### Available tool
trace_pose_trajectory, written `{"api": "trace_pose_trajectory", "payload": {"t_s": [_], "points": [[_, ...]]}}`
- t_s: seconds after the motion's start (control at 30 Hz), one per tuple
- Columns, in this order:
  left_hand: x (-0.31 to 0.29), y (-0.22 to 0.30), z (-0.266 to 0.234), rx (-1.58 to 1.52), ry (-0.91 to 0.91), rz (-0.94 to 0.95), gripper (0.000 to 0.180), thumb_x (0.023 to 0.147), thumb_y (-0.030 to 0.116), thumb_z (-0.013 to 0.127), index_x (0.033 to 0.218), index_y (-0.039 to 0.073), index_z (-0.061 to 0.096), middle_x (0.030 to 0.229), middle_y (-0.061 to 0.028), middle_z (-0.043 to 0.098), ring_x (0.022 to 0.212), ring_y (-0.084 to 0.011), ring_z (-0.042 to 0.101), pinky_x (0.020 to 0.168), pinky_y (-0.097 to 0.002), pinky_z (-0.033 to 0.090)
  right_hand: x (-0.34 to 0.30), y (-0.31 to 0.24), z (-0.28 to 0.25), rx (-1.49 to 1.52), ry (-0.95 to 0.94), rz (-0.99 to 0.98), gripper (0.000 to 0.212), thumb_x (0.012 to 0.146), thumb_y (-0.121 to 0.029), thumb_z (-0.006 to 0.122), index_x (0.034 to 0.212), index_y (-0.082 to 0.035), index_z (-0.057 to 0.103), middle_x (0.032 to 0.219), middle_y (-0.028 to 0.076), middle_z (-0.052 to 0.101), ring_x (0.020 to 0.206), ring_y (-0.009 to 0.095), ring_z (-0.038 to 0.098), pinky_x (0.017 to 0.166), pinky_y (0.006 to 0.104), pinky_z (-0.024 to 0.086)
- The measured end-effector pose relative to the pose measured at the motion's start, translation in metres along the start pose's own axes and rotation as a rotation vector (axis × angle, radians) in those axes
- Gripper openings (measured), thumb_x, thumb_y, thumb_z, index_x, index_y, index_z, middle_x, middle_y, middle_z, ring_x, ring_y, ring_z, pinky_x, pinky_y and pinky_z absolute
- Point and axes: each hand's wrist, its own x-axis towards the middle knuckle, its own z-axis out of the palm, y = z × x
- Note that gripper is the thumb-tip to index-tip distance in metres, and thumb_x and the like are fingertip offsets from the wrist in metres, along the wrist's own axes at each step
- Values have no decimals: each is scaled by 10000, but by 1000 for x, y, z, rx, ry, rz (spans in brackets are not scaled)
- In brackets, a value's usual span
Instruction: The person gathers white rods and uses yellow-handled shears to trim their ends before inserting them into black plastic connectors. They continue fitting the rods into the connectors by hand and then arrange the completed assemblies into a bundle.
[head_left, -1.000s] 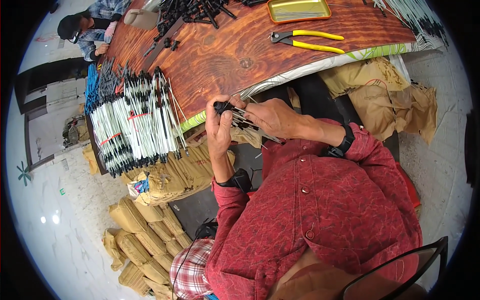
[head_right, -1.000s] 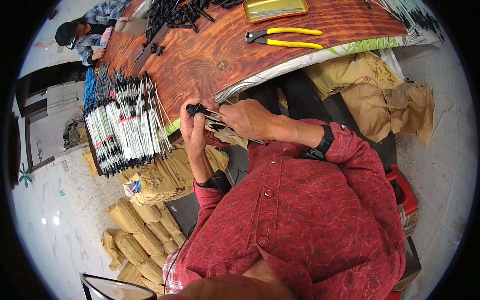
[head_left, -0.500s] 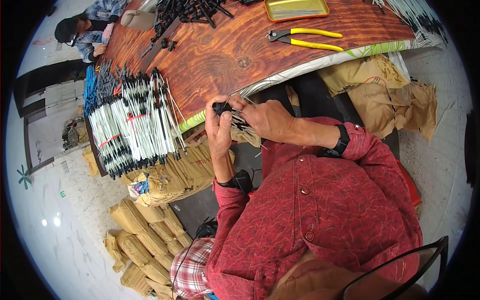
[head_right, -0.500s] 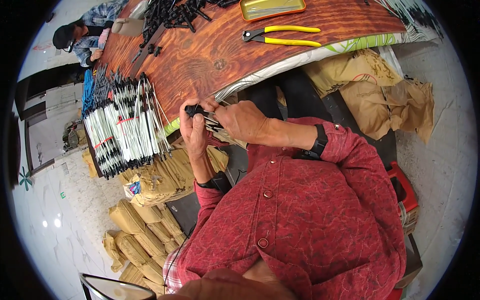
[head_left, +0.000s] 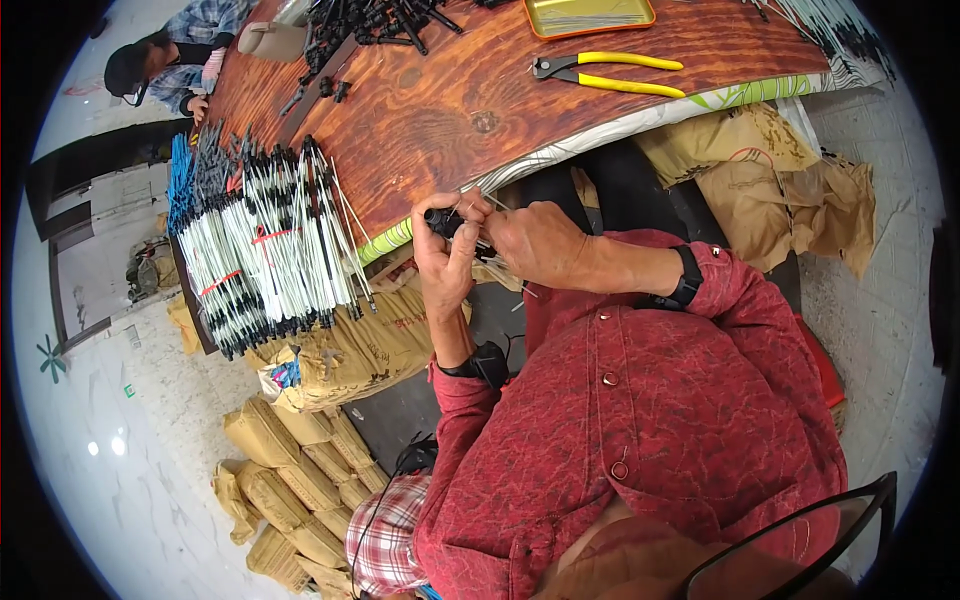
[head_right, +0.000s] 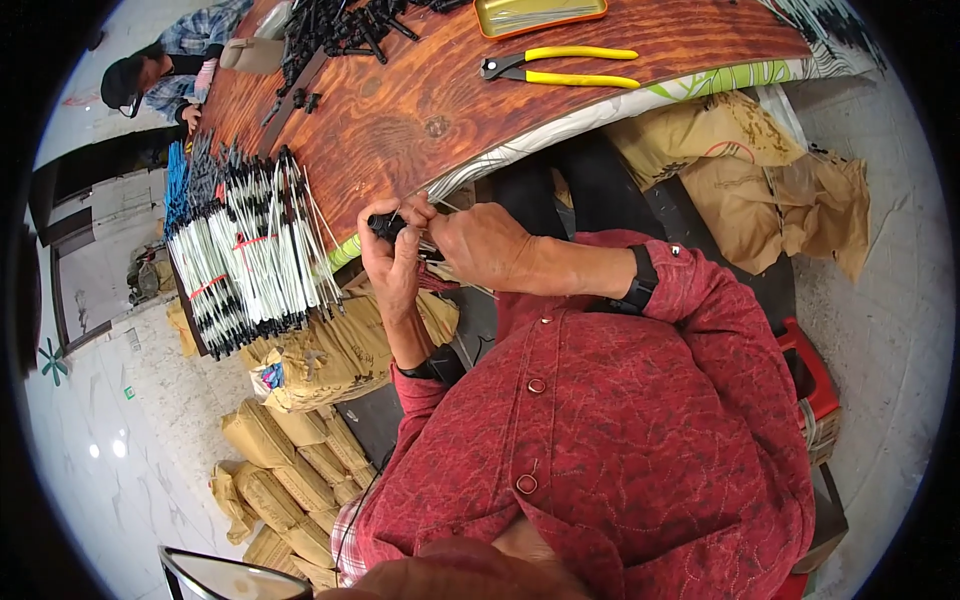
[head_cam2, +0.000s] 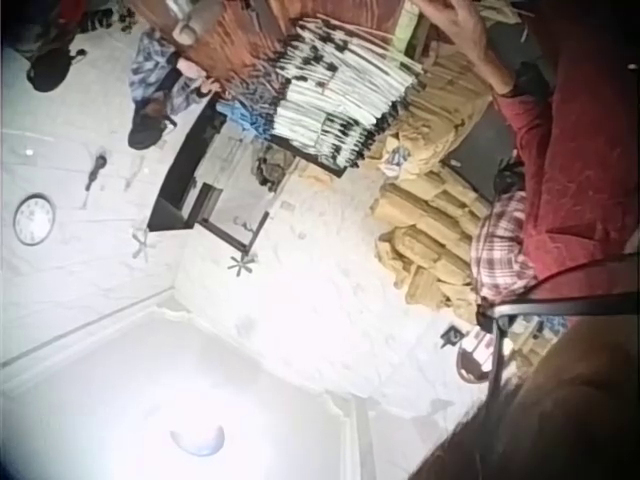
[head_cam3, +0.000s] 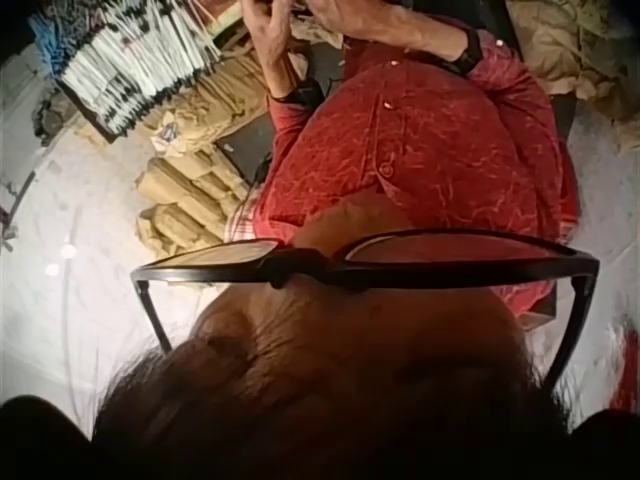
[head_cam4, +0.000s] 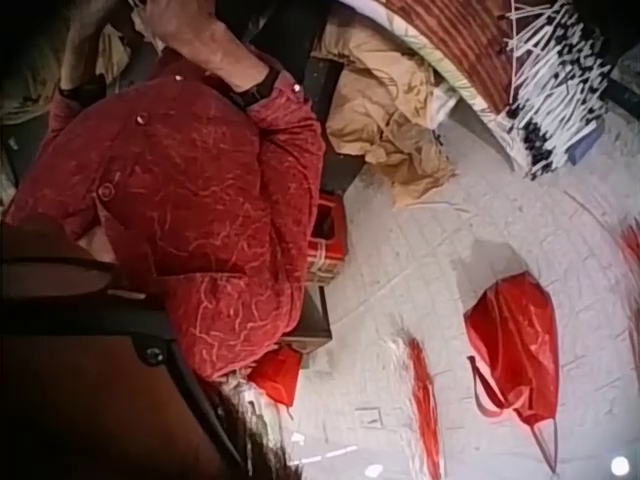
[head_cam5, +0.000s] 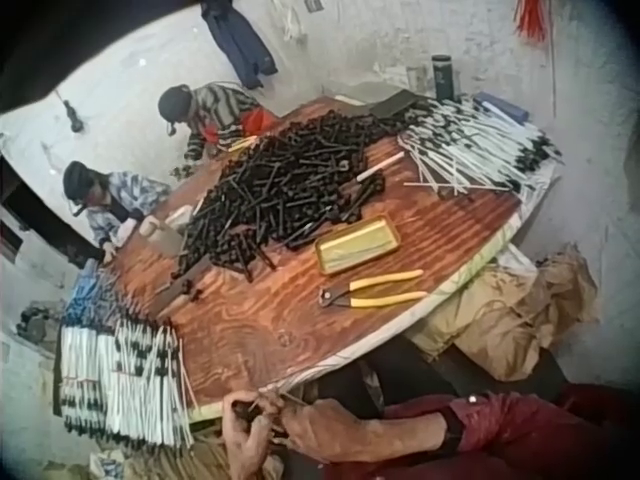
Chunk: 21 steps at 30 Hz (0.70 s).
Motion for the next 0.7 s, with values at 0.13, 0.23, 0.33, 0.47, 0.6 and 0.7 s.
{"api": "trace_pose_trajectory", "payload": {"t_s": [0.13, 0.23, 0.33, 0.47, 0.6, 0.7], "points": [[-1, 0, 4, 23, 31, 11, 294, 970, 117, 597, 1205, 19, 450, 878, -92, 567, 937, -233, 574, 1101, -529, 364, 1, -1, 1, 44, -38, 11, 103, 778, -108, 603, 765, -7, 603, 617, 195, 637, 553, 343, 666, 497, 434, 529], [-2, -3, 1, 2, 59, 13, 298, 966, 90, 589, 1214, 14, 442, 879, -89, 570, 934, -227, 582, 1098, -522, 372, 1, -3, 3, 54, -48, 24, 110, 776, -112, 608, 747, -7, 604, 616, 200, 636, 554, 348, 666, 496, 438, 529], [-3, -5, -2, -42, 77, 19, 318, 962, 53, 574, 1240, 2, 427, 890, -86, 580, 932, -218, 597, 1103, -514, 375, 2, -6, 1, 42, -66, 5, 111, 773, -114, 613, 738, -9, 606, 605, 203, 628, 545, 352, 663, 489, 443, 525], [-4, 0, -5, -94, 22, 18, 378, 952, 47, 578, 1286, 0, 407, 887, -82, 568, 950, -228, 594, 1106, -519, 367, 2, -8, 2, 14, -91, 4, 107, 770, -113, 617, 748, -8, 607, 603, 207, 624, 546, 356, 662, 488, 444, 524], [-5, 2, -9, 41, -59, 59, 421, 949, 59, 591, 1315, 2, 390, 904, -83, 565, 964, -232, 590, 1102, -518, 366, 3, -10, 2, 42, -76, 19, 107, 764, -111, 625, 757, -6, 606, 607, 205, 626, 552, 355, 663, 490, 442, 525], [-5, 0, -6, 41, -8, 48, 436, 944, 117, 623, 1310, 21, 405, 886, -80, 561, 960, -249, 591, 1086, -529, 370, 3, -10, 2, 56, -83, 28, 109, 760, -109, 628, 762, -3, 605, 610, 205, 627, 555, 355, 663, 492, 440, 526]]}}
